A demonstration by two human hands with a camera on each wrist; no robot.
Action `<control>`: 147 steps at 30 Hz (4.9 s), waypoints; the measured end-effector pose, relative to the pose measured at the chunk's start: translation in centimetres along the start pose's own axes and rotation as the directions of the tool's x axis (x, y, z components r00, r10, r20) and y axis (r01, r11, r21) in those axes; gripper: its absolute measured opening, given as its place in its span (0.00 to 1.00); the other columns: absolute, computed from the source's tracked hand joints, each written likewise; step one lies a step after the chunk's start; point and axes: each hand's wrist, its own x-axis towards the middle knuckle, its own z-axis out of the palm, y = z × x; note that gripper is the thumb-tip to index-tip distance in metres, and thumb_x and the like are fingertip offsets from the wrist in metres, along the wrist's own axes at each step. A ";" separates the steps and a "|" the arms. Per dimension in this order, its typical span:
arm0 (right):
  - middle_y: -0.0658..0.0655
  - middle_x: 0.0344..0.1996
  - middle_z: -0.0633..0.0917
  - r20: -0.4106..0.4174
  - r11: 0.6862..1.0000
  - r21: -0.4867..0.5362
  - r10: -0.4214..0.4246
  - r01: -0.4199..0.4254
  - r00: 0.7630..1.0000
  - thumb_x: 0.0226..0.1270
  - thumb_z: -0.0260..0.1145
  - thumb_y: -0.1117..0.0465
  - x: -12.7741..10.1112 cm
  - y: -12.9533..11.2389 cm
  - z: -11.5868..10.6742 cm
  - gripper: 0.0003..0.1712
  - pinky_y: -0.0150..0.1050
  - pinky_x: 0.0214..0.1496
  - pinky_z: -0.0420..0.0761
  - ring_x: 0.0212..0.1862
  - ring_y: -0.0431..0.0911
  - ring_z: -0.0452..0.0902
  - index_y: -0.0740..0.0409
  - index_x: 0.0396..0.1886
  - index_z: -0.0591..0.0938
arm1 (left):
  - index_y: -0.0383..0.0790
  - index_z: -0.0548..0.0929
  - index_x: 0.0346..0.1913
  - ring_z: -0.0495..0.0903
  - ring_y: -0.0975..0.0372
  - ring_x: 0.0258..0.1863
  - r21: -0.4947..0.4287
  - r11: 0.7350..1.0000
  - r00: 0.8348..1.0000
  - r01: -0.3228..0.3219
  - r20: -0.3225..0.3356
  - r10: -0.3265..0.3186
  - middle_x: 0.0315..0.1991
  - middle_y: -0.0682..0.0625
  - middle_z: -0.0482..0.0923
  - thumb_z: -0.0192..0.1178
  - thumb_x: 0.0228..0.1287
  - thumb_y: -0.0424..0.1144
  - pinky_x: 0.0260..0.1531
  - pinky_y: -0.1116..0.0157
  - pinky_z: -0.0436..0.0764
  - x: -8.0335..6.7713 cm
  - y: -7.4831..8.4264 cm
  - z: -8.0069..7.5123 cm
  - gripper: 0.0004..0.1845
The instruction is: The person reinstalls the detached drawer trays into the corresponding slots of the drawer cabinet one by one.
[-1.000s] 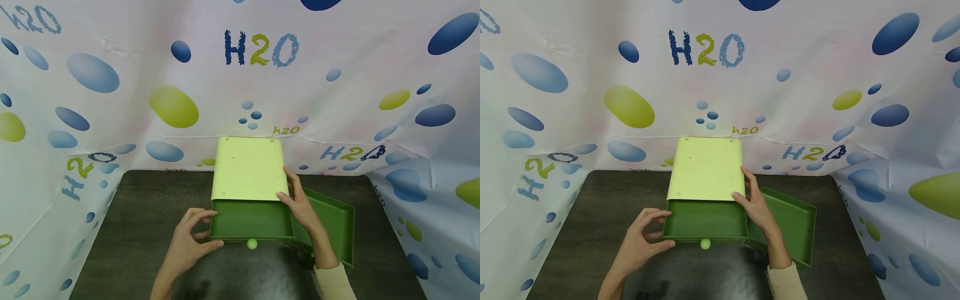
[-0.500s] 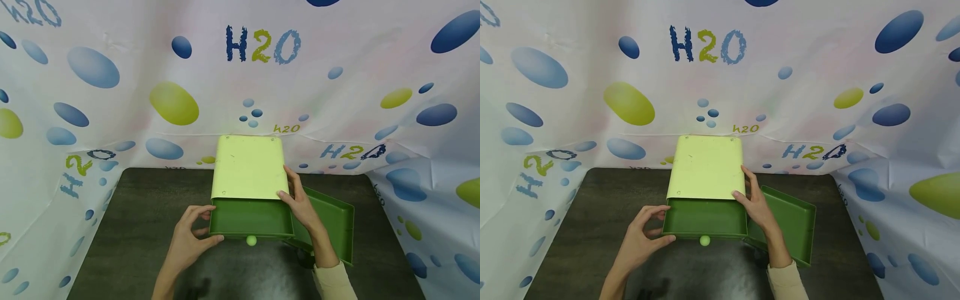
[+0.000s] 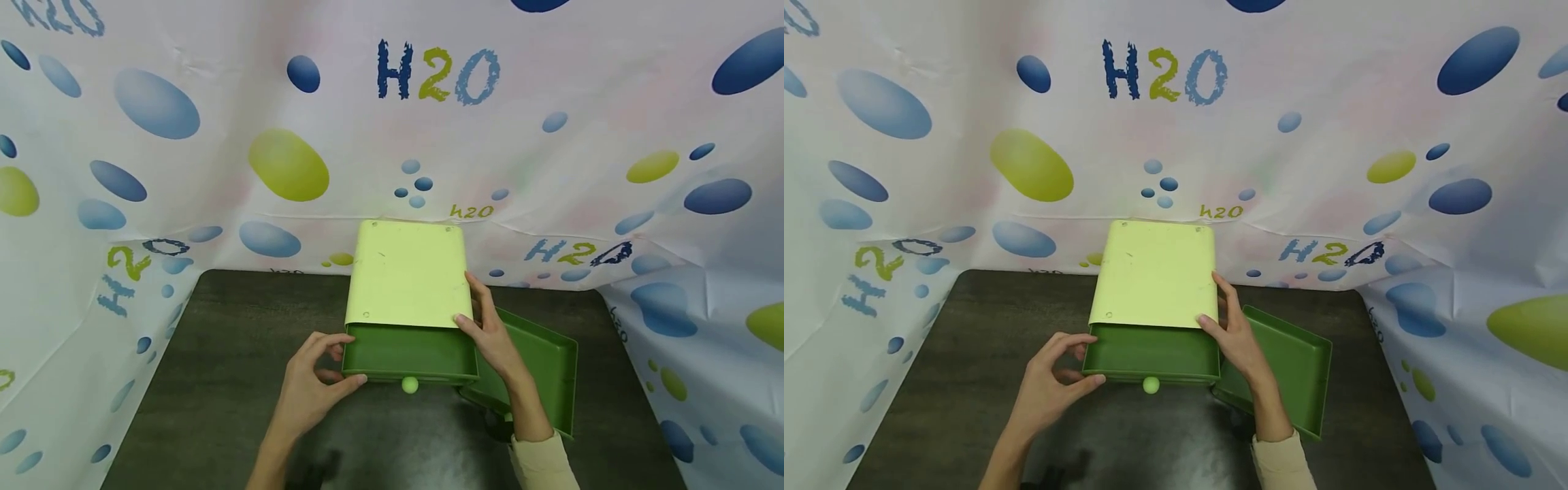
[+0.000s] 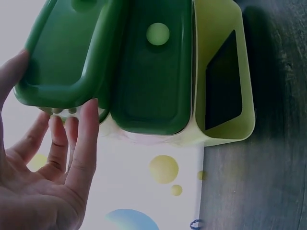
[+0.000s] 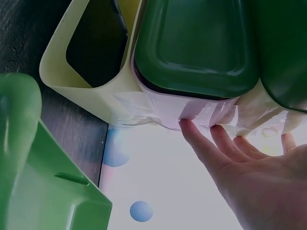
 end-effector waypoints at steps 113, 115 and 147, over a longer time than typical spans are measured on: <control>0.55 0.78 0.50 0.006 0.998 0.057 0.012 -0.012 1.000 0.82 0.47 0.62 0.1 0.0 -0.5 0.34 0.32 0.59 0.73 0.73 0.61 0.55 0.42 0.81 0.50 | 0.26 0.77 0.55 0.81 0.49 0.45 -0.001 1.000 0.946 -0.022 -0.324 0.021 0.51 0.36 0.76 0.74 0.54 0.28 0.32 0.55 0.86 3.5 2.5 3.0 0.26; 0.54 0.78 0.50 0.013 0.999 0.052 0.014 -0.014 1.000 0.82 0.46 0.61 0.1 0.1 -0.5 0.33 0.32 0.59 0.73 0.73 0.61 0.55 0.41 0.81 0.50 | 0.26 0.76 0.55 0.81 0.48 0.46 0.003 1.000 0.945 -0.020 -0.326 0.020 0.51 0.35 0.76 0.74 0.54 0.29 0.32 0.54 0.85 3.4 2.4 3.0 0.26; 0.54 0.79 0.49 0.078 0.998 0.052 -0.051 0.047 0.996 0.72 0.58 0.66 0.5 0.6 -1.4 0.46 0.38 0.59 0.75 0.71 0.57 0.58 0.41 0.81 0.48 | 0.25 0.77 0.54 0.77 0.48 0.38 0.117 0.987 0.940 -0.112 -0.309 0.143 0.44 0.34 0.75 0.75 0.53 0.28 0.31 0.51 0.84 4.3 2.6 2.7 0.27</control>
